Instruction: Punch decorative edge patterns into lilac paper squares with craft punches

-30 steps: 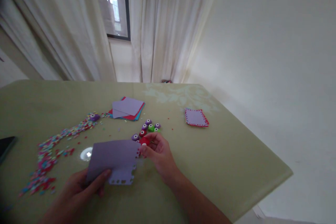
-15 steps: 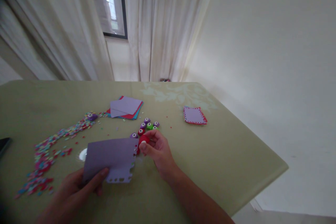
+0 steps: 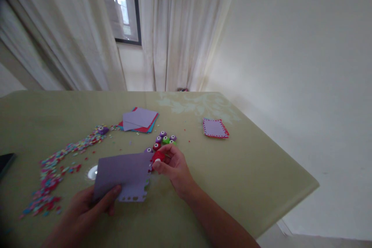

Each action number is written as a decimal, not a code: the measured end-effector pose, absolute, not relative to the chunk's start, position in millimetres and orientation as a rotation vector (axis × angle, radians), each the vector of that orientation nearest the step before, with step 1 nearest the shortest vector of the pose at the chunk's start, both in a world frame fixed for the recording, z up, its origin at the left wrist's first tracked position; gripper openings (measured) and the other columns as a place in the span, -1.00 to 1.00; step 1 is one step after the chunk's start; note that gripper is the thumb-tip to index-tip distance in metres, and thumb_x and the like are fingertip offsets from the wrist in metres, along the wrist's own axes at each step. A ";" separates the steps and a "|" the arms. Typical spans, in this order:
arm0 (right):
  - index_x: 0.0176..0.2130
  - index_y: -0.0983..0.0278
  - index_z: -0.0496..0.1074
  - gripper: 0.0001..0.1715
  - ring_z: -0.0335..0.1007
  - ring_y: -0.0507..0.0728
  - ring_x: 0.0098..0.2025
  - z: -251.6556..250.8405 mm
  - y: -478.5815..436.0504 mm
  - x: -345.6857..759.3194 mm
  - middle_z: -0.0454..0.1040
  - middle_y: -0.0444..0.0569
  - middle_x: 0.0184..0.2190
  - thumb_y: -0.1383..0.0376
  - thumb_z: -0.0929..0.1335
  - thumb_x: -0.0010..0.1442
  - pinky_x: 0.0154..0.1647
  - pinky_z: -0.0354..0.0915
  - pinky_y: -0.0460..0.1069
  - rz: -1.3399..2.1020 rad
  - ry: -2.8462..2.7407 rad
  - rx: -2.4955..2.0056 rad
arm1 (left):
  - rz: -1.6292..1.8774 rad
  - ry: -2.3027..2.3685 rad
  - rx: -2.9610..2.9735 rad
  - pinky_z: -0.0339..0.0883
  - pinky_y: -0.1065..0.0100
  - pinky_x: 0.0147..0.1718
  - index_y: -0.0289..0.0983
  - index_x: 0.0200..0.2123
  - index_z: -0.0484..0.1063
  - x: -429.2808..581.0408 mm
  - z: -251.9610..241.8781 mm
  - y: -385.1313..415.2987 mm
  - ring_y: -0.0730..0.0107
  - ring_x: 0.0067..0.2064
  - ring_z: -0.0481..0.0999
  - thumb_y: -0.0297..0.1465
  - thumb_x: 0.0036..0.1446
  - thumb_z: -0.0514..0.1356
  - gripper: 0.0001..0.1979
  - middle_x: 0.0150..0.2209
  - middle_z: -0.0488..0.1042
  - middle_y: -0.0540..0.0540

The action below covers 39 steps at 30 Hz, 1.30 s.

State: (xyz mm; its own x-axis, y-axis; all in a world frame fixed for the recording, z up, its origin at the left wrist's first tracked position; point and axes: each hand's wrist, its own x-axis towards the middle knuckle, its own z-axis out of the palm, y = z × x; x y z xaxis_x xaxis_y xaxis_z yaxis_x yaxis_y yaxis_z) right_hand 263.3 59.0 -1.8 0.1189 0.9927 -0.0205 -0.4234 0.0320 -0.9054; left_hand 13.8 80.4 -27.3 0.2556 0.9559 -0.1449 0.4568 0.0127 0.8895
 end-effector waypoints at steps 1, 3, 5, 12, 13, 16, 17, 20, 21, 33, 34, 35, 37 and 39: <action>-0.18 0.20 0.46 -0.48 0.38 0.04 -0.37 -1.8 58.7 263.1 0.49 -0.16 -0.36 0.15 0.67 -0.03 -0.35 0.32 -0.08 1.306 -0.807 -0.939 | 0.670 1.341 1.599 0.20 0.42 -0.53 -0.20 -0.70 0.44 13.7 -26.9 80.1 0.35 -0.55 0.32 0.12 0.08 0.23 -0.43 -0.64 0.36 0.02; -0.17 0.19 0.48 -0.47 0.42 0.04 -0.34 -2.0 58.0 262.9 0.51 -0.16 -0.34 0.18 0.68 -0.05 -0.29 0.36 -0.07 1.334 -0.820 -0.956 | 0.670 1.330 1.616 0.22 0.42 -0.52 -0.20 -0.69 0.45 13.3 -26.5 79.9 0.34 -0.54 0.34 0.09 0.11 0.22 -0.45 -0.63 0.38 0.02; -0.17 0.20 0.51 -0.47 0.45 0.05 -0.31 -2.8 57.8 263.0 0.54 -0.15 -0.32 0.19 0.69 -0.09 -0.24 0.38 -0.06 1.363 -0.828 -0.969 | 0.676 1.319 1.645 0.23 0.41 -0.51 -0.19 -0.68 0.45 12.7 -26.4 80.1 0.33 -0.54 0.34 0.06 0.12 0.22 -0.47 -0.63 0.40 0.02; -0.20 0.23 0.62 -0.56 0.45 0.05 -0.30 -6.3 59.2 265.7 0.58 -0.11 -0.30 0.17 0.68 -0.06 -0.20 0.33 -0.06 1.414 -0.833 -1.006 | 0.632 1.265 1.716 0.27 0.38 -0.47 -0.17 -0.65 0.45 12.8 -26.2 83.0 0.31 -0.54 0.34 0.03 0.16 0.22 -0.50 -0.61 0.42 0.02; -0.19 0.23 0.63 -0.56 0.43 0.04 -0.32 -6.6 59.4 266.1 0.58 -0.12 -0.31 0.16 0.68 -0.05 -0.24 0.30 -0.08 1.416 -0.823 -1.000 | 0.635 1.260 1.718 0.27 0.38 -0.47 -0.17 -0.65 0.45 13.2 -26.7 83.2 0.31 -0.54 0.35 0.02 0.17 0.22 -0.51 -0.62 0.42 0.02; -0.17 0.21 0.64 -0.56 0.39 0.01 -0.35 -6.6 59.7 266.7 0.58 -0.13 -0.32 0.14 0.67 -0.03 -0.33 0.22 -0.11 1.443 -0.790 -0.976 | 0.626 1.257 1.733 0.25 0.38 -0.48 -0.18 -0.64 0.46 14.2 -29.0 82.8 0.31 -0.54 0.37 0.01 0.18 0.21 -0.51 -0.62 0.43 0.02; -0.17 0.21 0.64 -0.56 0.39 0.02 -0.34 -6.4 59.8 266.6 0.58 -0.13 -0.32 0.13 0.68 -0.04 -0.33 0.22 -0.11 1.456 -0.778 -0.966 | 0.618 1.260 1.737 0.24 0.38 -0.49 -0.19 -0.64 0.46 14.5 -29.7 82.2 0.31 -0.54 0.37 0.01 0.18 0.20 -0.51 -0.62 0.42 0.02; -0.19 0.20 0.65 -0.56 0.42 0.03 -0.31 -5.2 60.0 265.9 0.59 -0.12 -0.30 0.12 0.68 -0.05 -0.26 0.26 -0.10 1.481 -0.738 -0.936 | 0.591 1.264 1.727 0.23 0.39 -0.49 -0.20 -0.63 0.47 15.1 -30.9 79.5 0.30 -0.52 0.40 0.01 0.18 0.20 -0.51 -0.62 0.43 0.02; -0.19 0.20 0.65 -0.55 0.43 0.03 -0.30 -4.7 60.0 265.5 0.60 -0.12 -0.29 0.13 0.69 -0.06 -0.24 0.27 -0.10 1.481 -0.731 -0.935 | 0.583 1.265 1.720 0.23 0.39 -0.49 -0.20 -0.62 0.47 15.2 -31.0 78.5 0.29 -0.51 0.41 0.01 0.19 0.20 -0.51 -0.61 0.43 0.02; -0.20 0.23 0.66 -0.46 0.46 0.05 -0.28 -5.5 60.4 262.9 0.63 -0.10 -0.29 0.20 0.72 -0.21 -0.19 0.29 -0.09 1.455 -0.704 -0.988 | 0.577 1.201 1.755 0.22 0.40 -0.51 -0.19 -0.62 0.46 17.6 -32.8 75.6 0.29 -0.53 0.43 -0.02 0.23 0.16 -0.51 -0.62 0.46 0.02; -0.20 0.23 0.66 -0.46 0.46 0.05 -0.27 -5.8 60.4 263.0 0.64 -0.09 -0.27 0.19 0.72 -0.20 -0.19 0.29 -0.09 1.453 -0.703 -0.988 | 0.582 1.194 1.764 0.22 0.39 -0.51 -0.19 -0.62 0.46 17.9 -32.4 75.6 0.30 -0.53 0.43 -0.03 0.22 0.17 -0.52 -0.62 0.46 0.02; -0.20 0.23 0.66 -0.47 0.46 0.05 -0.26 -6.0 60.3 263.1 0.65 -0.08 -0.25 0.18 0.72 -0.19 -0.19 0.29 -0.09 1.450 -0.706 -0.988 | 0.584 1.190 1.773 0.23 0.39 -0.51 -0.19 -0.62 0.45 18.2 -32.1 75.6 0.30 -0.54 0.43 -0.03 0.22 0.17 -0.52 -0.63 0.46 0.02; -0.20 0.24 0.66 -0.48 0.47 0.05 -0.25 -6.3 60.3 263.2 0.65 -0.06 -0.22 0.17 0.72 -0.18 -0.18 0.29 -0.10 1.440 -0.723 -0.991 | 0.577 1.184 1.784 0.23 0.39 -0.50 -0.19 -0.63 0.43 18.3 -32.1 75.3 0.30 -0.54 0.43 -0.04 0.23 0.18 -0.52 -0.64 0.45 0.03; -0.20 0.24 0.66 -0.48 0.47 0.05 -0.24 -6.2 60.1 263.3 0.65 -0.06 -0.22 0.16 0.71 -0.17 -0.18 0.29 -0.10 1.431 -0.746 -0.996 | 0.563 1.177 1.786 0.23 0.39 -0.50 -0.19 -0.62 0.42 18.0 -32.8 74.9 0.30 -0.54 0.43 -0.02 0.24 0.16 -0.51 -0.64 0.45 0.04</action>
State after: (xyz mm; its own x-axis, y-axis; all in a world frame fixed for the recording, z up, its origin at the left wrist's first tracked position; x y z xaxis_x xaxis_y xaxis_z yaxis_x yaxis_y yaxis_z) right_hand 263.3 60.1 -6.2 0.0444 0.9876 -0.1508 -0.4423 -0.1159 -0.8894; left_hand 18.0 74.9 -32.8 0.4442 0.8905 -0.0982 0.4829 -0.1457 0.8635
